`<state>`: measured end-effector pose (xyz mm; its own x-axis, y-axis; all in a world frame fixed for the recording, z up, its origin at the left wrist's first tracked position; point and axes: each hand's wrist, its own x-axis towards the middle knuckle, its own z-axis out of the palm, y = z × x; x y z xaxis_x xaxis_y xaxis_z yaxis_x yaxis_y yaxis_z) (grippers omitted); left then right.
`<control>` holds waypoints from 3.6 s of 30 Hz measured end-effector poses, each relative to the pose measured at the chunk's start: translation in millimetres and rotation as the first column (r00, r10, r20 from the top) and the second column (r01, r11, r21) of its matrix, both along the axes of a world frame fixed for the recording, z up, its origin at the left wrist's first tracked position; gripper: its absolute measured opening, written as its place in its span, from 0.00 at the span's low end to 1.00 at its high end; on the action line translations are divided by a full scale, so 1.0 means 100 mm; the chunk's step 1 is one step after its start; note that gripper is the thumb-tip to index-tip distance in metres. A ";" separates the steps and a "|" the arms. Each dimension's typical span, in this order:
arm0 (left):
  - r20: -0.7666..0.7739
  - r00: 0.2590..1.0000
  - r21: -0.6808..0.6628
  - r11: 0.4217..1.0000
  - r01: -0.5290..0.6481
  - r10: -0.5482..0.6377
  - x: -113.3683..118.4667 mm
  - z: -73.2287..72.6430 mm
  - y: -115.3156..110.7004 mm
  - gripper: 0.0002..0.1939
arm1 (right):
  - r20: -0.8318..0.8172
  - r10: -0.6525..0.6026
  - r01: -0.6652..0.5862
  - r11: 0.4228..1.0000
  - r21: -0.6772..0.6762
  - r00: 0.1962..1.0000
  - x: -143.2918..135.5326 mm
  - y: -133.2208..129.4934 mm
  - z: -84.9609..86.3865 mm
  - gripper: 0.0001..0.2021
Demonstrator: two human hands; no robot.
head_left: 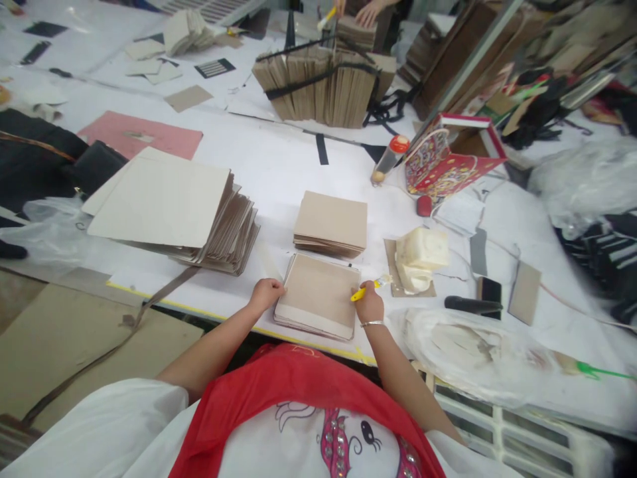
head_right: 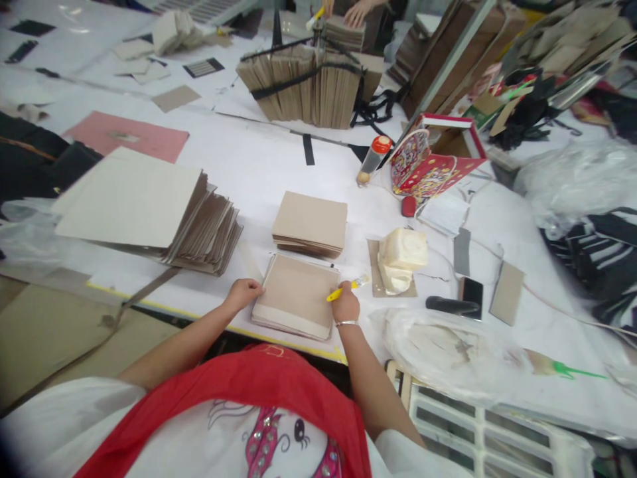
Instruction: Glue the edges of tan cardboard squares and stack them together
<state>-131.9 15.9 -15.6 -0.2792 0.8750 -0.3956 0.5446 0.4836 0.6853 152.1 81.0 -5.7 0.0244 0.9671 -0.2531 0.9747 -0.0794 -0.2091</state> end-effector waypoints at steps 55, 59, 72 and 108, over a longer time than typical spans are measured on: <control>-0.591 0.674 -0.062 0.858 0.511 -0.443 -0.50 -0.38 0.06 0.13 | -0.820 0.025 -0.089 0.996 -0.032 0.572 -0.49 -0.44 0.69 0.23; -0.586 0.662 -0.061 0.840 0.539 -0.468 -0.52 -0.39 0.14 0.20 | -0.792 0.181 -0.256 0.966 0.033 0.583 -0.61 -0.54 0.63 0.19; -0.627 0.679 0.049 0.851 0.523 -0.381 -0.39 -0.13 0.21 0.11 | -0.690 0.380 -0.369 0.913 0.173 0.617 -0.81 -0.57 0.53 0.12; 0.653 0.755 -0.151 0.966 0.208 -0.061 0.18 0.33 0.66 0.20 | -0.455 0.202 -0.068 0.954 0.294 0.867 0.13 0.10 0.27 0.11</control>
